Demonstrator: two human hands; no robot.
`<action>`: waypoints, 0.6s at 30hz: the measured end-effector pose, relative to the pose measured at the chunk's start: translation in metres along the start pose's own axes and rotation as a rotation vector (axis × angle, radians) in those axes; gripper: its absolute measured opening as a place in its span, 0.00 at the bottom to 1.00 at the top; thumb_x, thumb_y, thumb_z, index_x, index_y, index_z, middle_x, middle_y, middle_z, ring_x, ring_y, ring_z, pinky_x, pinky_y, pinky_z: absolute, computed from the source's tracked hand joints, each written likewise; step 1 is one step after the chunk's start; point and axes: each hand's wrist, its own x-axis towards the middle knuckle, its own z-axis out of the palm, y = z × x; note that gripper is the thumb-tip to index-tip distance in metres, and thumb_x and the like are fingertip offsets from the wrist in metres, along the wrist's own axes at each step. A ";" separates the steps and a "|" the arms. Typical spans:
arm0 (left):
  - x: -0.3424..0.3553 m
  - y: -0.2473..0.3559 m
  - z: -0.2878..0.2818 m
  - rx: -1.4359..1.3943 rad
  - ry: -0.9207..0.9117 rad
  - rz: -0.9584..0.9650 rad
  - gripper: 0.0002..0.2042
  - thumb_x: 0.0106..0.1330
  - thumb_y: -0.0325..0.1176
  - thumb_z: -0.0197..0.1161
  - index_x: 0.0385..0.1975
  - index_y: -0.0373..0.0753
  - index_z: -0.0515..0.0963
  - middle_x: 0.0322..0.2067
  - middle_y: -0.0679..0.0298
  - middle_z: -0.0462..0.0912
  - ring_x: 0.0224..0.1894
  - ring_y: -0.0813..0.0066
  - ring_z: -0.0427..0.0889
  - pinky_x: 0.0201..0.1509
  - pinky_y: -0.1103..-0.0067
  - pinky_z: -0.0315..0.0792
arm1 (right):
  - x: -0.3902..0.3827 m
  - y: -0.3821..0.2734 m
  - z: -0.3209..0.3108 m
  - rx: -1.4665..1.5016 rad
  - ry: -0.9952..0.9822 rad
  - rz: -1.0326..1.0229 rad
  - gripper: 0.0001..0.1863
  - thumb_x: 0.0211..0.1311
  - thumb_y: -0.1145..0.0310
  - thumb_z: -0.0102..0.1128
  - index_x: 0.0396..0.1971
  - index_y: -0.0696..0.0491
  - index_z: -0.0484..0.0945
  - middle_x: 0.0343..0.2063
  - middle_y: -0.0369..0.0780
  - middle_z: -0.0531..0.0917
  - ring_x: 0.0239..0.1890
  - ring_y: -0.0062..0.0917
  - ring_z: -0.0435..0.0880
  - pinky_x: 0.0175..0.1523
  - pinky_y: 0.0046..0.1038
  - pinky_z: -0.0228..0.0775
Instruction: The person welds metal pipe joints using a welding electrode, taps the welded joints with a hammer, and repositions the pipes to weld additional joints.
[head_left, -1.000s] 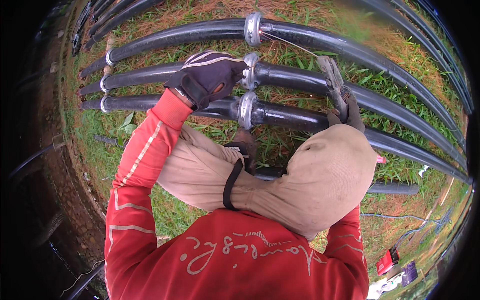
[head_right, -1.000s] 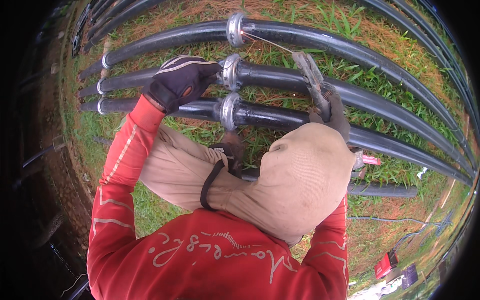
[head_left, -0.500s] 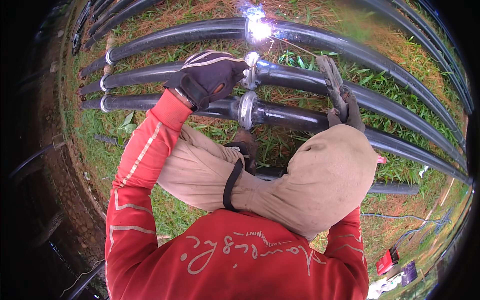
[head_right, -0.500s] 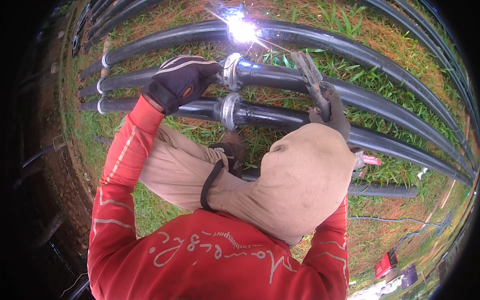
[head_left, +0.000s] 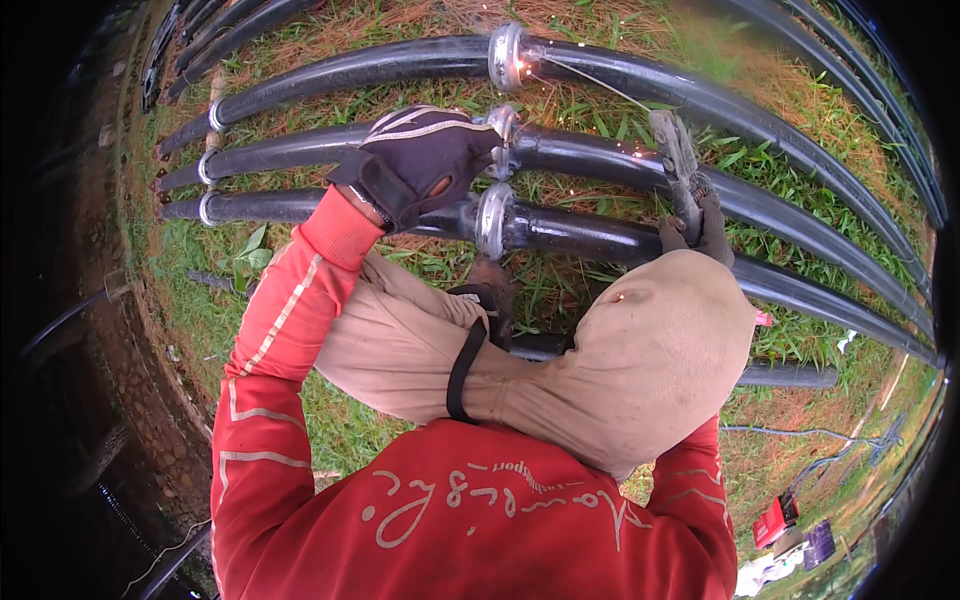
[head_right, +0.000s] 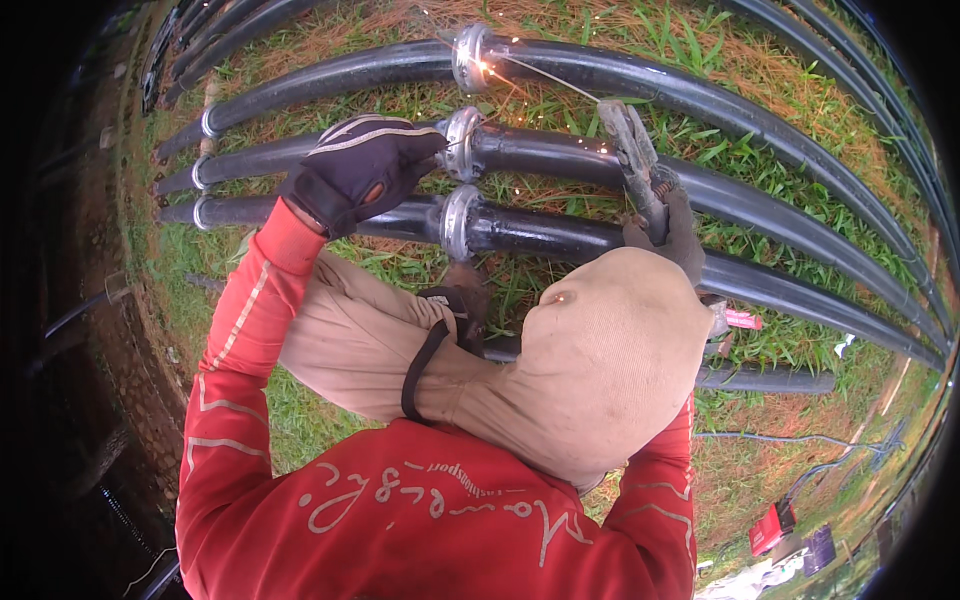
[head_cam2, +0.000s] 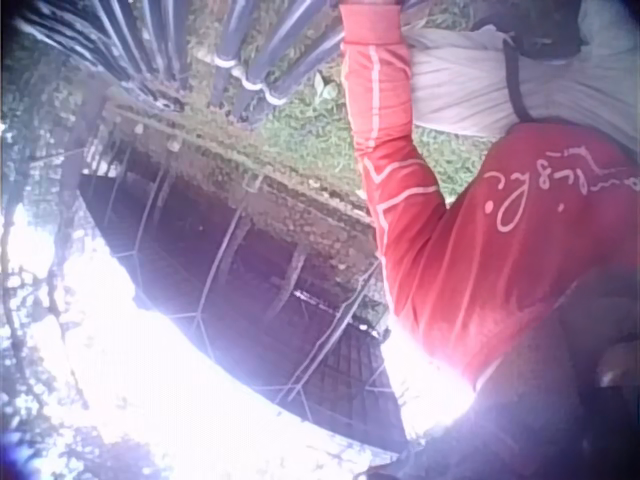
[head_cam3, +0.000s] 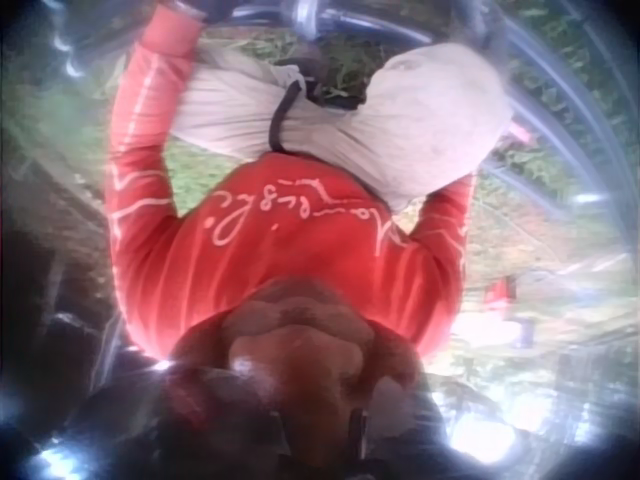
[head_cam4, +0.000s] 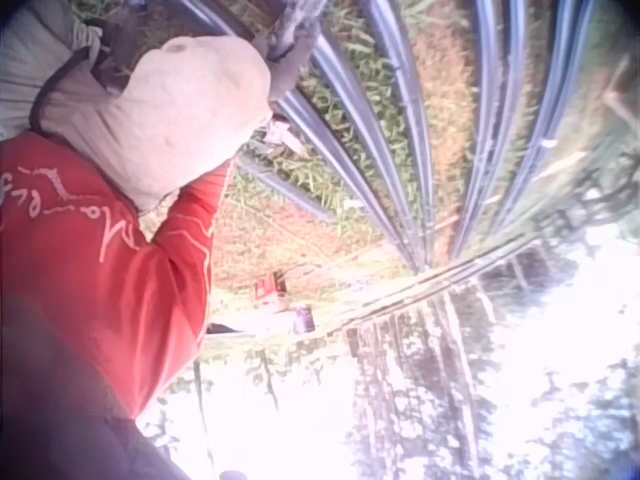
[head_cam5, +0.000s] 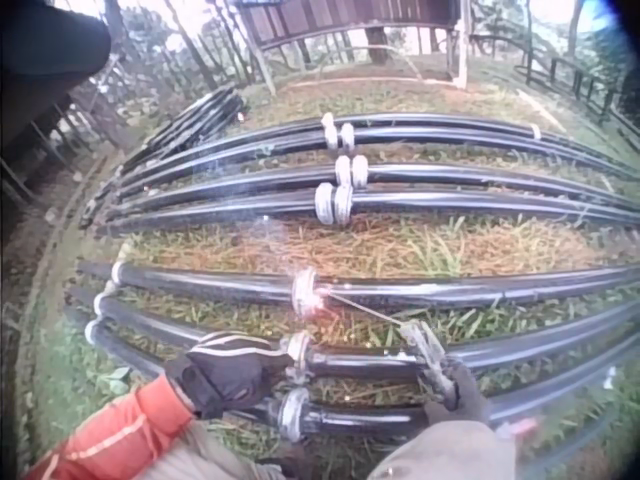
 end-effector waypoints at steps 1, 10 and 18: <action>0.000 -0.001 0.000 -0.012 0.017 0.002 0.12 0.73 0.37 0.71 0.54 0.50 0.90 0.37 0.53 0.91 0.40 0.43 0.89 0.43 0.55 0.82 | 0.000 0.000 0.001 0.026 -0.049 0.069 0.36 0.62 0.68 0.80 0.72 0.47 0.80 0.43 0.40 0.91 0.40 0.19 0.89 0.50 0.24 0.81; -0.001 -0.002 -0.004 0.001 -0.073 -0.034 0.14 0.73 0.38 0.71 0.56 0.51 0.90 0.37 0.53 0.91 0.39 0.43 0.89 0.43 0.56 0.82 | 0.004 0.002 0.001 -0.028 -0.144 0.034 0.36 0.63 0.64 0.81 0.72 0.47 0.78 0.48 0.44 0.92 0.47 0.27 0.93 0.55 0.31 0.83; 0.004 0.004 -0.010 -0.067 -0.045 -0.006 0.14 0.73 0.38 0.71 0.57 0.52 0.89 0.38 0.53 0.91 0.41 0.43 0.89 0.44 0.56 0.82 | 0.003 -0.002 -0.002 -0.140 -0.093 -0.072 0.36 0.64 0.63 0.81 0.72 0.47 0.78 0.51 0.47 0.92 0.50 0.31 0.94 0.57 0.33 0.83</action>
